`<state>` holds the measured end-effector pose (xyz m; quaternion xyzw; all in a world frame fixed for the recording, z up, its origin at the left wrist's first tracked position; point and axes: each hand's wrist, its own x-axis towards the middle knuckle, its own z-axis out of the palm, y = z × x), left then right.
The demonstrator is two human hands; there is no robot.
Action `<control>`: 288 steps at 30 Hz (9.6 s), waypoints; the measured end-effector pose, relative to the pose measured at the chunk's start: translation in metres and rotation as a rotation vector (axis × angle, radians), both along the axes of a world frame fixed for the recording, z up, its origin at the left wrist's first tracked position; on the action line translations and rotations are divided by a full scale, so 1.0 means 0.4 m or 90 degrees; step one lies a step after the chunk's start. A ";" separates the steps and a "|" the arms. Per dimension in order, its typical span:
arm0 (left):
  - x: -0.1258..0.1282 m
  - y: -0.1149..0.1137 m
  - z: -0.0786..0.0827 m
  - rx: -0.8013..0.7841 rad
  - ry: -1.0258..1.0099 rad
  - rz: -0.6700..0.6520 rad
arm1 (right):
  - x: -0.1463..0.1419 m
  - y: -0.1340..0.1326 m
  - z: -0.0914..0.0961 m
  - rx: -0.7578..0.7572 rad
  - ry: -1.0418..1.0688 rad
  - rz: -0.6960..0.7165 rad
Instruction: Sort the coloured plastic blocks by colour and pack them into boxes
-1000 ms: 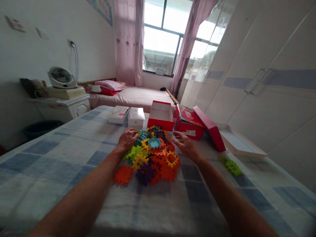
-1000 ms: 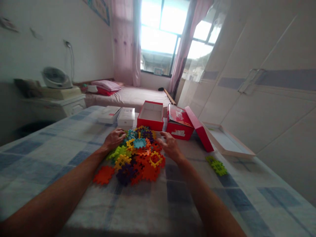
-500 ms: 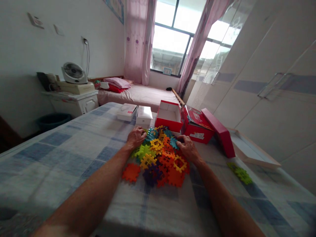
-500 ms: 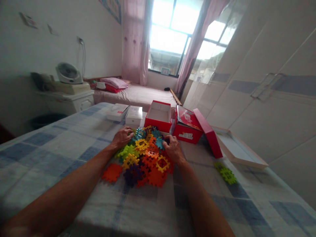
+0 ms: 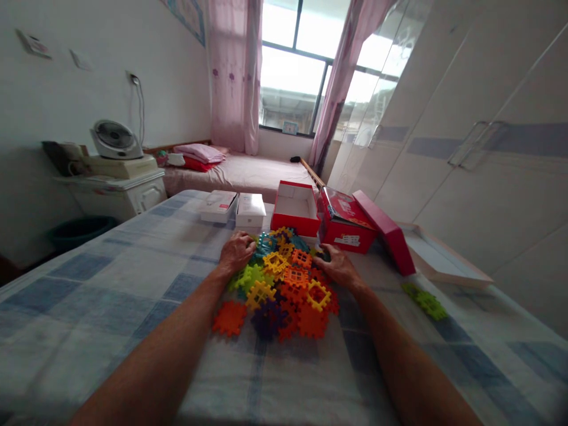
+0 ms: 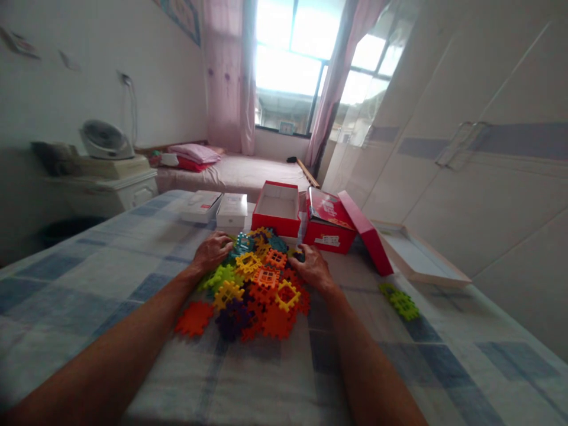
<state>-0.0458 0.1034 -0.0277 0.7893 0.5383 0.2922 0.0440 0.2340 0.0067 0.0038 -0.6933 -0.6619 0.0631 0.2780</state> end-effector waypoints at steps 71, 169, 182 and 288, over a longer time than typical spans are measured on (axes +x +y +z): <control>0.046 -0.035 0.028 -0.020 -0.188 0.078 | -0.332 -0.078 0.088 0.009 -0.071 0.261; 0.036 -0.022 0.032 -0.072 -0.268 0.106 | -0.276 -0.120 0.068 -0.030 -0.150 0.269; 0.034 -0.009 0.022 -0.071 -0.312 0.113 | -0.206 -0.067 0.126 -0.004 0.152 0.132; 0.034 -0.010 0.027 -0.043 -0.413 0.128 | -0.232 -0.114 0.063 -0.038 -0.327 0.155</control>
